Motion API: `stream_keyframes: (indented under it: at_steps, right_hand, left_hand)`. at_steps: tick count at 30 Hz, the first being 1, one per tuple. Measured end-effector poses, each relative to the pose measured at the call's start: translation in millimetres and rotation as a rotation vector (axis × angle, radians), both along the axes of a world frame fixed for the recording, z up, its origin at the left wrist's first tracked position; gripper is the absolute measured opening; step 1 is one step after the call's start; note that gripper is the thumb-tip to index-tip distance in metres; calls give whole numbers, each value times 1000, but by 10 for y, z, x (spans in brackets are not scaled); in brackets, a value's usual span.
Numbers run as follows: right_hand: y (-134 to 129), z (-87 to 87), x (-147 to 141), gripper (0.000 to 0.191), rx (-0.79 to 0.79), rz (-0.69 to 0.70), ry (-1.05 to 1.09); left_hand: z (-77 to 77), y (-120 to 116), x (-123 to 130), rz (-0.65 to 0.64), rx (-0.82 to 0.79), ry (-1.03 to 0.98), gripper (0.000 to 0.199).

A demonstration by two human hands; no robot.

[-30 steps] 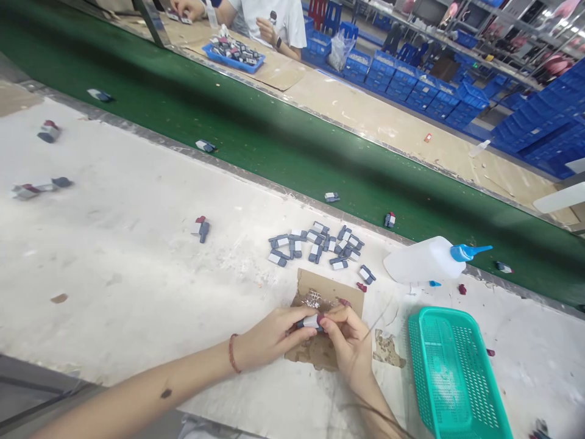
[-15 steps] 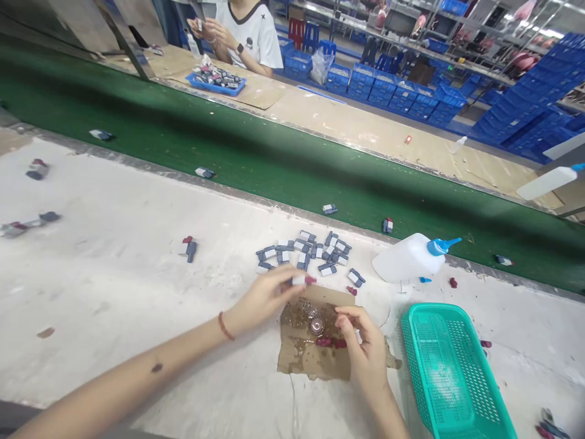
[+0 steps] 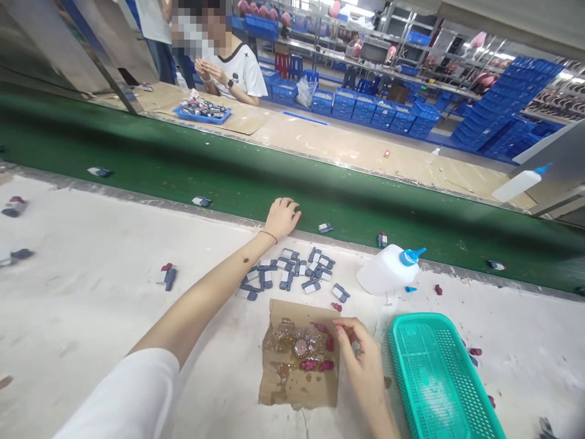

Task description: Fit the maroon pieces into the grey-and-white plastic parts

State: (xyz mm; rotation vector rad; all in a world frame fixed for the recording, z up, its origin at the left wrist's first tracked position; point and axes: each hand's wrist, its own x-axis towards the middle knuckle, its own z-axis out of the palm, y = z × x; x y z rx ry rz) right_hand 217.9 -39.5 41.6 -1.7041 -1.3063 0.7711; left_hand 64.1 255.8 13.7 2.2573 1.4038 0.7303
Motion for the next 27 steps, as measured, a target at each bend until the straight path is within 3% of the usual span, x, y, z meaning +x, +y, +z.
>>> stream_keyframes:
  at_steps: [5, 9, 12, 16, 18, 22, 25, 27]
  right_hand:
    - [-4, -44, 10, 27, 7, -26, -19]
    - [9, -56, 26, 31, -12, 13, -47]
    - [15, -69, 78, 31, -9, 29, -69]
    - [-6, -112, 135, 29, 14, 76, -102]
    - [-14, -118, 131, 27, 48, 66, -145]
    - [-13, -15, 133, 25, 246, -99, -306]
    - [-97, 89, 286, 31, 350, -309, -550]
    - [-261, 69, 485, 40, 265, -404, -735]
  left_hand:
    - [25, -146, 510, -246, 21, 95, 38]
    - [11, -245, 714, -361, 26, 143, 29]
    - [21, -368, 489, -456, 49, 129, 29]
    - [57, -515, -188, -570, 55, 126, 23]
    - [68, -470, -561, -505, 58, 120, 22]
    - [3, -126, -1156, -117, 109, 73, 34]
    - [-131, 129, -1387, 88, 102, 61, 32]
    - [-219, 207, -1455, 120, 85, 60, 27]
